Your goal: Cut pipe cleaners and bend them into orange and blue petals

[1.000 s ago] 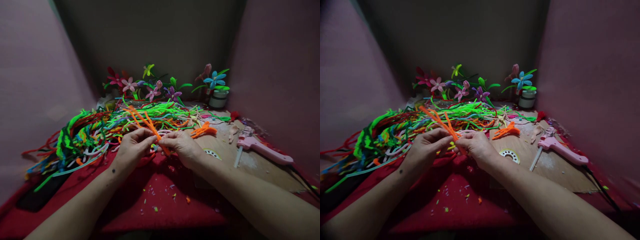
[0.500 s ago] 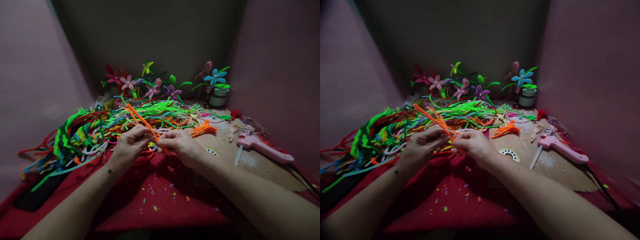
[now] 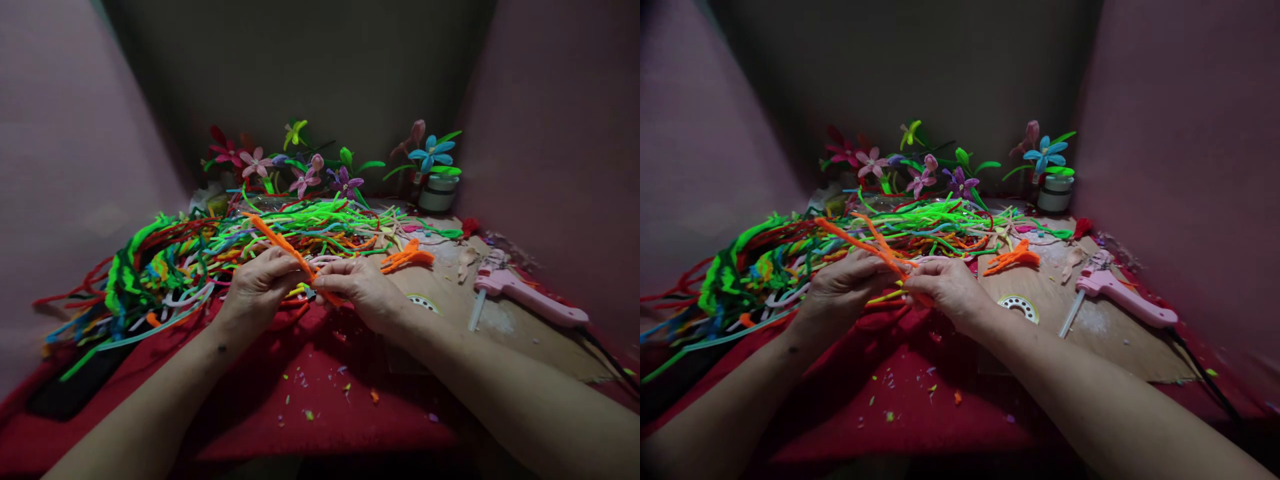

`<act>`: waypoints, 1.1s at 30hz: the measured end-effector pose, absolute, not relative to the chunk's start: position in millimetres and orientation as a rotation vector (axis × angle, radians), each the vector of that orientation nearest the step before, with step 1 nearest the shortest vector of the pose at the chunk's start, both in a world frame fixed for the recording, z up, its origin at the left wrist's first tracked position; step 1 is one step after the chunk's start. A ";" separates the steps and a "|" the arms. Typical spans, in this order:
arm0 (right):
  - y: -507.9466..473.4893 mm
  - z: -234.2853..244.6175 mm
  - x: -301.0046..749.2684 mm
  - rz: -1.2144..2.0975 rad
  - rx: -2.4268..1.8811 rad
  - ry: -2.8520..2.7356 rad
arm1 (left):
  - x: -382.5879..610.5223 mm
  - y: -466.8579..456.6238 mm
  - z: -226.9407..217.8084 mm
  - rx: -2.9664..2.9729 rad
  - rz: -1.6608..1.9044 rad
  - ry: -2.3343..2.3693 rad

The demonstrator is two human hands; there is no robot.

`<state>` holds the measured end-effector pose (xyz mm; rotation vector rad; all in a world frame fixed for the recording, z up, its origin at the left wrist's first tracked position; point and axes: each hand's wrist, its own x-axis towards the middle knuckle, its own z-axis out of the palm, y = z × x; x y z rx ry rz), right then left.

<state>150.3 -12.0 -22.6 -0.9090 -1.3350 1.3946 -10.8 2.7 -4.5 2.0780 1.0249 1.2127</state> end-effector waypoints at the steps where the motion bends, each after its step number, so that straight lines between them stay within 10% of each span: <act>1: -11.6 -23.2 150.8 1.389 -0.912 -1.336 | -12.5 3.5 -5.8 2.145 1.213 1.020; 14: -14.8 -21.9 152.8 1.443 -1.057 -1.534 | -25.1 0.4 6.8 2.685 0.782 0.808; 25: -38.7 -16.5 148.9 -0.197 -0.860 -2.105 | -14.4 6.0 -3.2 0.898 0.460 0.737; 33: -31.8 -7.4 151.9 0.918 -0.886 -1.559 | -22.3 2.0 7.8 1.740 1.226 0.742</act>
